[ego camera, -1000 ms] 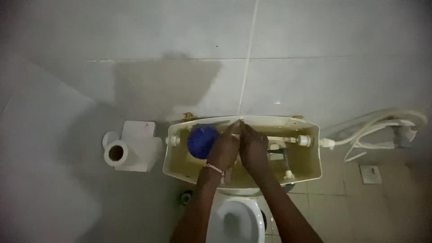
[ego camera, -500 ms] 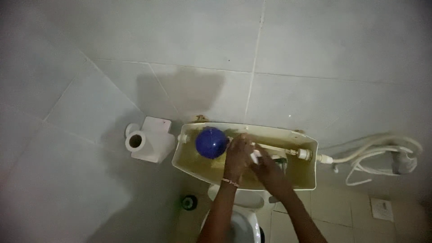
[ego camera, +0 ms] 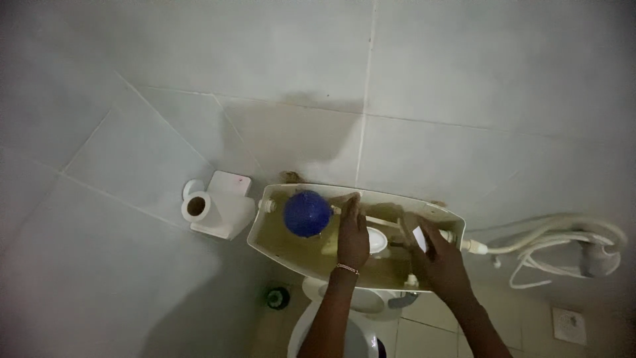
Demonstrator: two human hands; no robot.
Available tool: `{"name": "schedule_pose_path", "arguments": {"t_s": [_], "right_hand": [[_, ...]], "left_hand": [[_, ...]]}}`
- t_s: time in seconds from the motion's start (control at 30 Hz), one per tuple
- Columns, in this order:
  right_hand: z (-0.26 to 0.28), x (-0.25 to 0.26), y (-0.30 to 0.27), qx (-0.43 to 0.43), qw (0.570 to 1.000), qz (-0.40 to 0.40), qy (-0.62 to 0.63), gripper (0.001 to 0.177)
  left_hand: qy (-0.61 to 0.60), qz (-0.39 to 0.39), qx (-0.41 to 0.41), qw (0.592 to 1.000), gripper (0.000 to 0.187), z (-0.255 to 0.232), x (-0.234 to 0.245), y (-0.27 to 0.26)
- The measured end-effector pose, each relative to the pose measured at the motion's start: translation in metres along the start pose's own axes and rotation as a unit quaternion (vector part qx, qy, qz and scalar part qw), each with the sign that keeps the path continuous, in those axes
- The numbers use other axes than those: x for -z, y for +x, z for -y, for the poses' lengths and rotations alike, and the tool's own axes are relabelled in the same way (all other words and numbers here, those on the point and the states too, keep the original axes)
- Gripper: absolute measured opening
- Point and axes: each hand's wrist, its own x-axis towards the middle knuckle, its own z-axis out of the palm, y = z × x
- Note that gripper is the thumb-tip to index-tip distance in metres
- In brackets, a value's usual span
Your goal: Repairing and adjusting the internal mechanism of a toilet tank.
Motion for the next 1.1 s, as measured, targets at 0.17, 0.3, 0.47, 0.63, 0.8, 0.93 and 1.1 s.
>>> {"name": "schedule_pose_path", "arguments": {"t_s": [0.17, 0.3, 0.47, 0.63, 0.8, 0.93, 1.1], "right_hand": [[0.009, 0.005, -0.004, -0.032, 0.998, 0.031, 0.044, 0.068], [0.015, 0.007, -0.004, -0.069, 0.997, 0.032, 0.024, 0.068], [0.000, 0.000, -0.001, -0.009, 0.999, 0.002, 0.053, 0.065], [-0.010, -0.003, 0.001, 0.020, 0.999, -0.016, 0.025, 0.066], [-0.011, -0.003, 0.002, -0.014, 1.000, -0.021, 0.014, 0.066], [-0.006, -0.002, 0.003, -0.024, 0.999, -0.015, 0.036, 0.067], [-0.017, -0.006, 0.006, -0.038, 0.999, -0.001, -0.002, 0.068]], "left_hand": [[0.057, -0.017, -0.053, 0.997, 0.047, 0.014, -0.005, 0.005], [0.062, -0.004, -0.023, 0.998, 0.046, -0.007, 0.004, 0.005], [0.074, 0.028, -0.008, 0.997, 0.044, -0.013, 0.010, 0.009], [0.141, 0.056, -0.056, 0.987, 0.049, -0.006, 0.010, 0.008], [0.249, 0.073, -0.128, 0.957, 0.067, 0.012, 0.000, 0.015], [0.289, 0.056, -0.111, 0.949, 0.065, 0.011, -0.010, 0.015], [0.377, 0.040, -0.083, 0.922, 0.065, -0.004, -0.014, 0.017]]}}
